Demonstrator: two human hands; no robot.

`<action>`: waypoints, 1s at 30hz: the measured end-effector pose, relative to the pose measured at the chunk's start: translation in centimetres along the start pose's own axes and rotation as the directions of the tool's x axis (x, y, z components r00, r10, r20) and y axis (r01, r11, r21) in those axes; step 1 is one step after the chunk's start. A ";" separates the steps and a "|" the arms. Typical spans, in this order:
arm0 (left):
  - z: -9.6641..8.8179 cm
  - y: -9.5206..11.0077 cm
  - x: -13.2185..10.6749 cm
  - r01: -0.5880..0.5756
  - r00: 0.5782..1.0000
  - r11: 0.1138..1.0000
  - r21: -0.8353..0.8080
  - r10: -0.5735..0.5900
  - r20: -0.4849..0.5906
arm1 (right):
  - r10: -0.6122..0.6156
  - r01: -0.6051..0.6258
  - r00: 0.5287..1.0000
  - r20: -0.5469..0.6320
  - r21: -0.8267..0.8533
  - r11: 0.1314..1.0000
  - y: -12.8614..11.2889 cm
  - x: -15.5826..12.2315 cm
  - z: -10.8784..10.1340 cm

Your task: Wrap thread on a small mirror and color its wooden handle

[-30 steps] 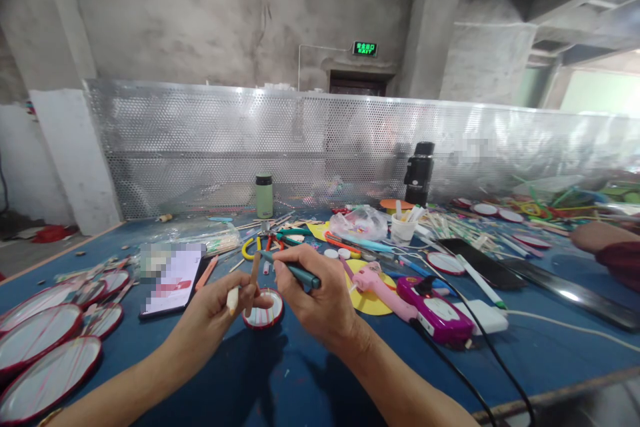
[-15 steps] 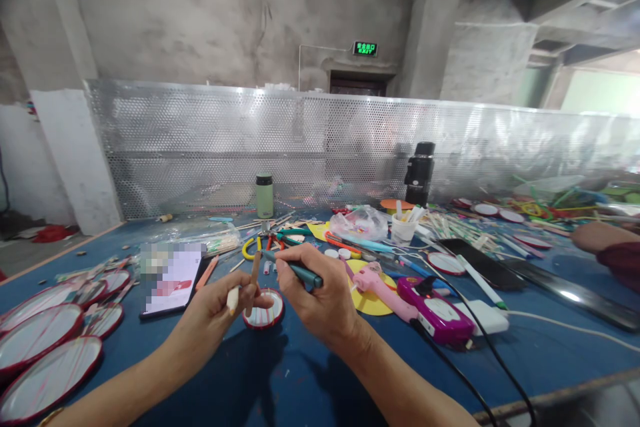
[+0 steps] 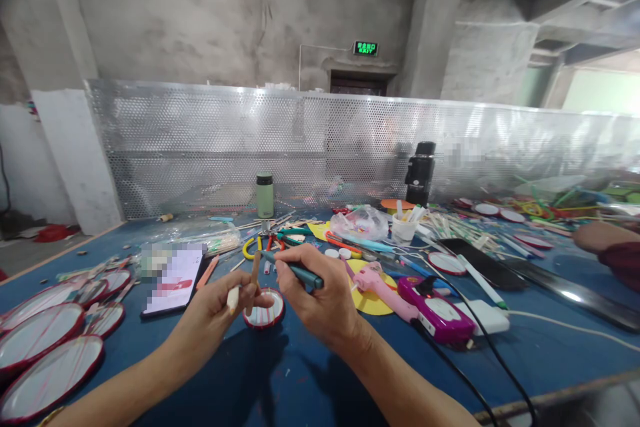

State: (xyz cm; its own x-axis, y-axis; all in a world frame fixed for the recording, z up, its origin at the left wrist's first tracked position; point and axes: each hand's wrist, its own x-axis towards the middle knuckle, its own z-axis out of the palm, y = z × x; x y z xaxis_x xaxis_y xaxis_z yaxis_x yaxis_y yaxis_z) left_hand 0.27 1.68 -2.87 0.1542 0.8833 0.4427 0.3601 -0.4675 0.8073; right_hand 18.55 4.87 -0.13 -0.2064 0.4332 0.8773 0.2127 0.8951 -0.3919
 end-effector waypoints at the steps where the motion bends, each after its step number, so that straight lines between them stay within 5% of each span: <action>1: 0.0 0.0 0.0 -0.003 1.000 1.000 -0.006 0.003 0.002 | 0.001 -0.001 1.000 0.006 0.002 1.000 0.0 0.0 0.0; 30: 0.1 -0.2 -0.1 0.013 1.000 1.000 -0.007 -0.013 0.000 | -0.006 0.005 1.000 -0.009 -0.013 1.000 -0.2 0.1 0.0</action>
State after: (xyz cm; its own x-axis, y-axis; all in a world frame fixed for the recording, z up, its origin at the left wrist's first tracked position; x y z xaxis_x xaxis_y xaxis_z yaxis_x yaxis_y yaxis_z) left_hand 0.29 1.70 -3.05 0.1492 0.8895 0.4318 0.3561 -0.4557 0.8158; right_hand 18.53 4.77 0.05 -0.1989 0.4272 0.8820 0.2237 0.8960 -0.3836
